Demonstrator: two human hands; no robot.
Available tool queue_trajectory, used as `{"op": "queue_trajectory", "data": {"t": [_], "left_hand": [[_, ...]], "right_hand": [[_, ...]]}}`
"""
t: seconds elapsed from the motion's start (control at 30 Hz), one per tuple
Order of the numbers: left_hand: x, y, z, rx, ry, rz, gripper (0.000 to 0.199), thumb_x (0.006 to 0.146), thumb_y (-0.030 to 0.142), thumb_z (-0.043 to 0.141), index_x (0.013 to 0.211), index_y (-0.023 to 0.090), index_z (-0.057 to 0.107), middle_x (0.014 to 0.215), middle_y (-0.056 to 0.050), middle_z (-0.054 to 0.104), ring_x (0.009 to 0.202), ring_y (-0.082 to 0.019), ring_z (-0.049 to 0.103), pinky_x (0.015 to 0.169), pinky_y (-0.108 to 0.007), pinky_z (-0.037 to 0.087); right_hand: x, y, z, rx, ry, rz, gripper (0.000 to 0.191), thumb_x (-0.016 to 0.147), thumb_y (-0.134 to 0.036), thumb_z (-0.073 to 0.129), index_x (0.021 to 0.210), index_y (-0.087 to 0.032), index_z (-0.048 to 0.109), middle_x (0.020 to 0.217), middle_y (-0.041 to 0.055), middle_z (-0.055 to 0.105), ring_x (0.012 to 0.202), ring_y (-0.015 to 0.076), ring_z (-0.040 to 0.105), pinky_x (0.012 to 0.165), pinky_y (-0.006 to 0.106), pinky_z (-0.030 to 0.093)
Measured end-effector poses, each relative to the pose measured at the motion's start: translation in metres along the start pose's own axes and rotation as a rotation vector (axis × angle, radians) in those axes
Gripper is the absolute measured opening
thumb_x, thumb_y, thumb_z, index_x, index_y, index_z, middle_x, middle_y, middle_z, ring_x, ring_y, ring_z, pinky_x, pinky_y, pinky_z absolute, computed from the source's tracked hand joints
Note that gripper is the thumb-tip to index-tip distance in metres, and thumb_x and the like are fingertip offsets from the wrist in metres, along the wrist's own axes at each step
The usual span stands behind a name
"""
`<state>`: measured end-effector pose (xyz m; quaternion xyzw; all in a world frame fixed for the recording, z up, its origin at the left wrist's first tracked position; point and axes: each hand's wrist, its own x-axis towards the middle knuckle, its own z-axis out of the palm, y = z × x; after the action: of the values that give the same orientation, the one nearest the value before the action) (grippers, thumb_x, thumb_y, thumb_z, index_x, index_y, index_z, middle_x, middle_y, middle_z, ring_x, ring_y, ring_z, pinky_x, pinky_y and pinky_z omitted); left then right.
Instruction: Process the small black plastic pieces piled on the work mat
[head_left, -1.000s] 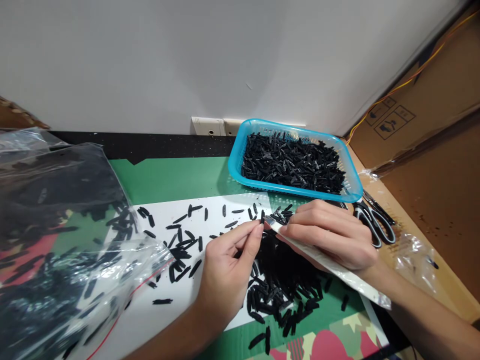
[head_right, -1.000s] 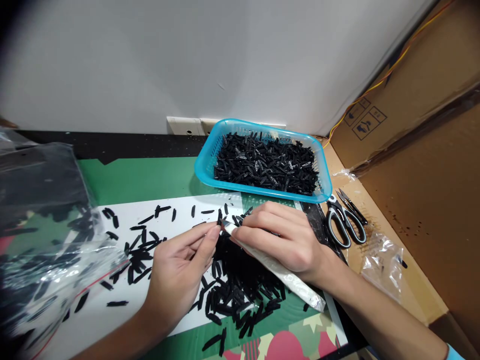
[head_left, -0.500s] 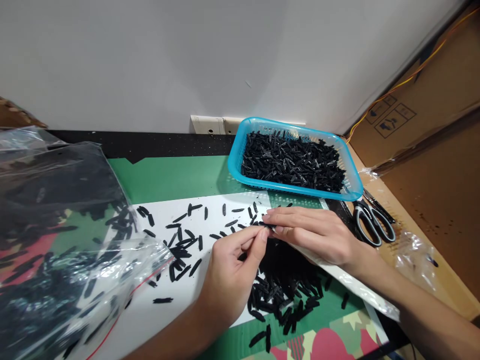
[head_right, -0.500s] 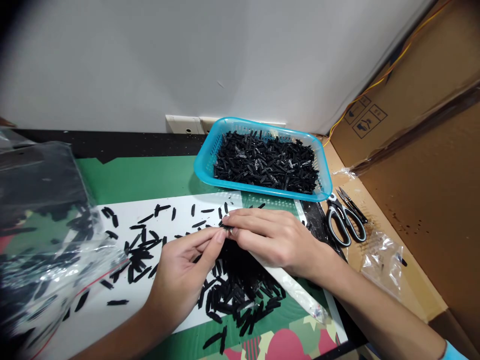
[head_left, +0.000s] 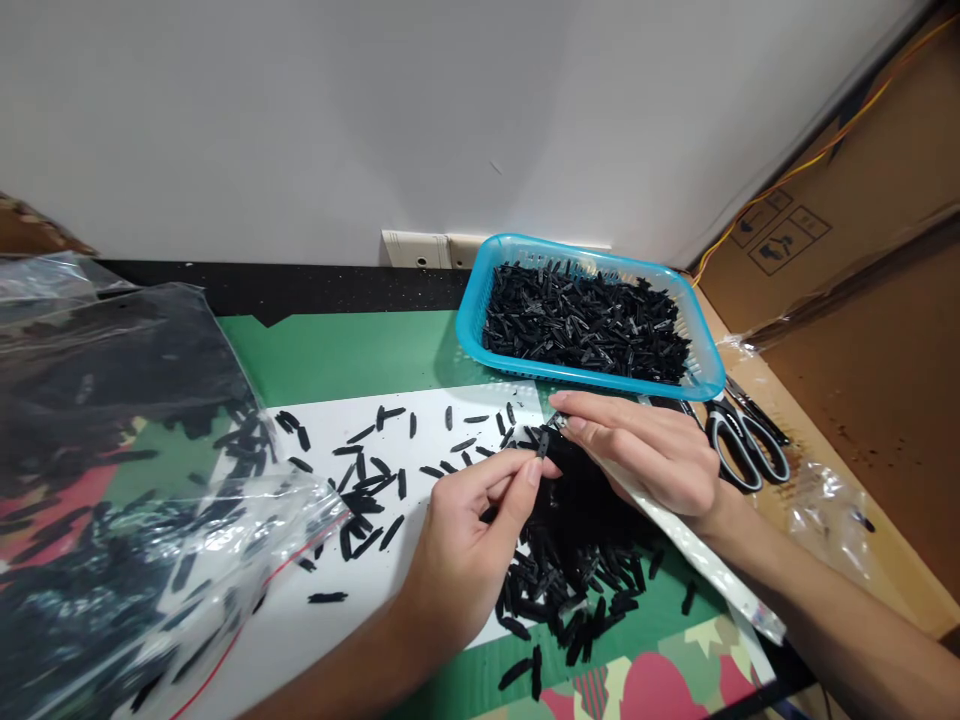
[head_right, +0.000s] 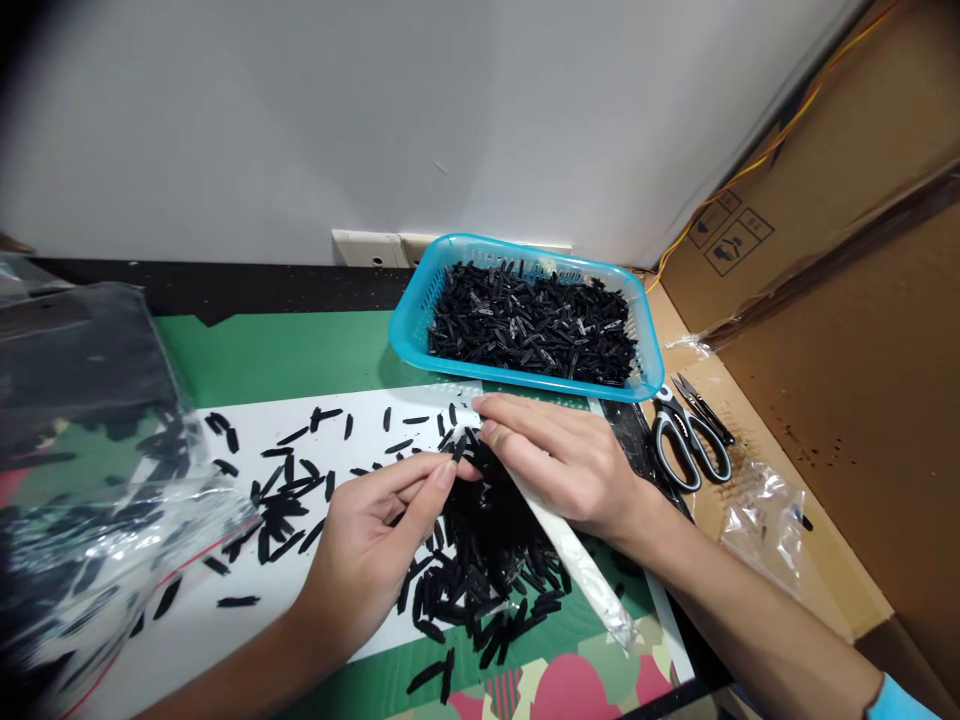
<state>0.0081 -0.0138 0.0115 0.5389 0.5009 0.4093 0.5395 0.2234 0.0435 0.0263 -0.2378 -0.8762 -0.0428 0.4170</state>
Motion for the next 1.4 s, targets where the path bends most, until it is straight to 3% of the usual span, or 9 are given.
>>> {"op": "queue_trajectory", "data": {"t": [0.2, 0.53, 0.67, 0.77, 0.93, 1.03, 1.17, 1.27, 1.4], "left_hand": [[0.001, -0.002, 0.002, -0.034, 0.046, -0.004, 0.035, 0.108, 0.044, 0.062, 0.111, 0.016, 0.083, 0.061, 0.006, 0.041, 0.054, -0.012, 0.032, 0.051, -0.027, 0.025], [0.0, 0.002, 0.002, -0.016, 0.038, 0.018, 0.033, 0.108, 0.042, 0.061, 0.104, 0.016, 0.082, 0.065, 0.005, 0.045, 0.057, -0.011, 0.031, 0.053, -0.027, 0.027], [0.002, 0.002, 0.002, -0.015, 0.003, -0.003, 0.036, 0.109, 0.044, 0.058, 0.101, 0.017, 0.079, 0.071, 0.002, 0.052, 0.063, -0.014, 0.04, 0.058, -0.027, 0.032], [0.002, 0.003, 0.001, -0.018, -0.047, -0.008, 0.036, 0.109, 0.045, 0.057, 0.094, 0.018, 0.074, 0.072, 0.002, 0.052, 0.067, -0.015, 0.044, 0.062, -0.028, 0.034], [-0.003, 0.006, 0.001, -0.069, -0.1, 0.033, 0.038, 0.112, 0.049, 0.051, 0.089, 0.021, 0.063, 0.068, 0.007, 0.038, 0.062, -0.013, 0.035, 0.06, -0.029, 0.027], [-0.005, 0.005, 0.002, -0.156, -0.084, 0.036, 0.038, 0.113, 0.055, 0.046, 0.096, 0.023, 0.058, 0.068, 0.008, 0.033, 0.062, -0.014, 0.031, 0.059, -0.029, 0.026], [-0.004, 0.004, 0.003, -0.227, -0.045, 0.005, 0.04, 0.115, 0.058, 0.037, 0.103, 0.024, 0.054, 0.065, 0.009, 0.032, 0.059, -0.015, 0.029, 0.058, -0.03, 0.024], [-0.003, 0.003, 0.003, -0.28, -0.014, -0.005, 0.037, 0.115, 0.058, 0.036, 0.106, 0.025, 0.051, 0.062, 0.011, 0.031, 0.057, -0.015, 0.026, 0.058, -0.03, 0.023], [-0.004, 0.002, 0.005, -0.358, 0.004, -0.018, 0.034, 0.115, 0.059, 0.035, 0.106, 0.027, 0.042, 0.06, 0.012, 0.031, 0.056, -0.014, 0.027, 0.058, -0.028, 0.024]], "right_hand": [[-0.004, 0.004, -0.004, -0.017, -0.14, 0.075, 0.021, 0.107, -0.009, 0.06, 0.114, -0.016, 0.078, 0.125, 0.0176, 0.084, 0.117, 0.0292, 0.083, 0.097, 0.042, 0.072], [-0.004, 0.01, 0.004, -0.091, -0.305, -0.057, 0.023, 0.112, -0.016, 0.056, 0.1, -0.016, 0.077, 0.116, 0.0139, 0.085, 0.112, 0.0284, 0.078, 0.091, 0.04, 0.066], [-0.002, 0.007, 0.007, 0.037, -0.236, 0.065, 0.017, 0.109, -0.014, 0.061, 0.117, -0.018, 0.075, 0.108, 0.0108, 0.084, 0.102, 0.0257, 0.077, 0.089, 0.04, 0.066], [0.004, 0.002, 0.007, 0.203, -0.169, 0.173, 0.028, 0.107, -0.01, 0.064, 0.133, -0.019, 0.07, 0.107, 0.0097, 0.083, 0.095, 0.0233, 0.076, 0.082, 0.037, 0.066], [0.015, -0.008, -0.001, 0.358, -0.137, 0.237, 0.009, 0.102, -0.013, 0.073, 0.105, -0.022, 0.075, 0.087, 0.0046, 0.078, 0.085, 0.023, 0.07, 0.08, 0.039, 0.063], [0.022, -0.008, -0.002, 0.304, -0.052, 0.238, 0.014, 0.099, -0.01, 0.076, 0.103, -0.022, 0.073, 0.086, 0.003, 0.077, 0.082, 0.0225, 0.068, 0.078, 0.039, 0.059], [0.041, 0.008, 0.006, -0.005, 0.17, 0.249, 0.019, 0.098, -0.009, 0.075, 0.107, -0.025, 0.076, 0.095, 0.0048, 0.079, 0.09, 0.0256, 0.07, 0.084, 0.043, 0.055], [0.057, 0.02, 0.014, -0.187, 0.062, 0.244, 0.022, 0.101, -0.012, 0.072, 0.118, -0.026, 0.077, 0.114, 0.009, 0.081, 0.106, 0.0311, 0.071, 0.093, 0.051, 0.051], [0.06, 0.011, 0.017, -0.011, -0.012, 0.224, 0.017, 0.103, -0.011, 0.067, 0.108, -0.024, 0.077, 0.107, 0.0078, 0.078, 0.099, 0.0267, 0.07, 0.09, 0.046, 0.053]]}}
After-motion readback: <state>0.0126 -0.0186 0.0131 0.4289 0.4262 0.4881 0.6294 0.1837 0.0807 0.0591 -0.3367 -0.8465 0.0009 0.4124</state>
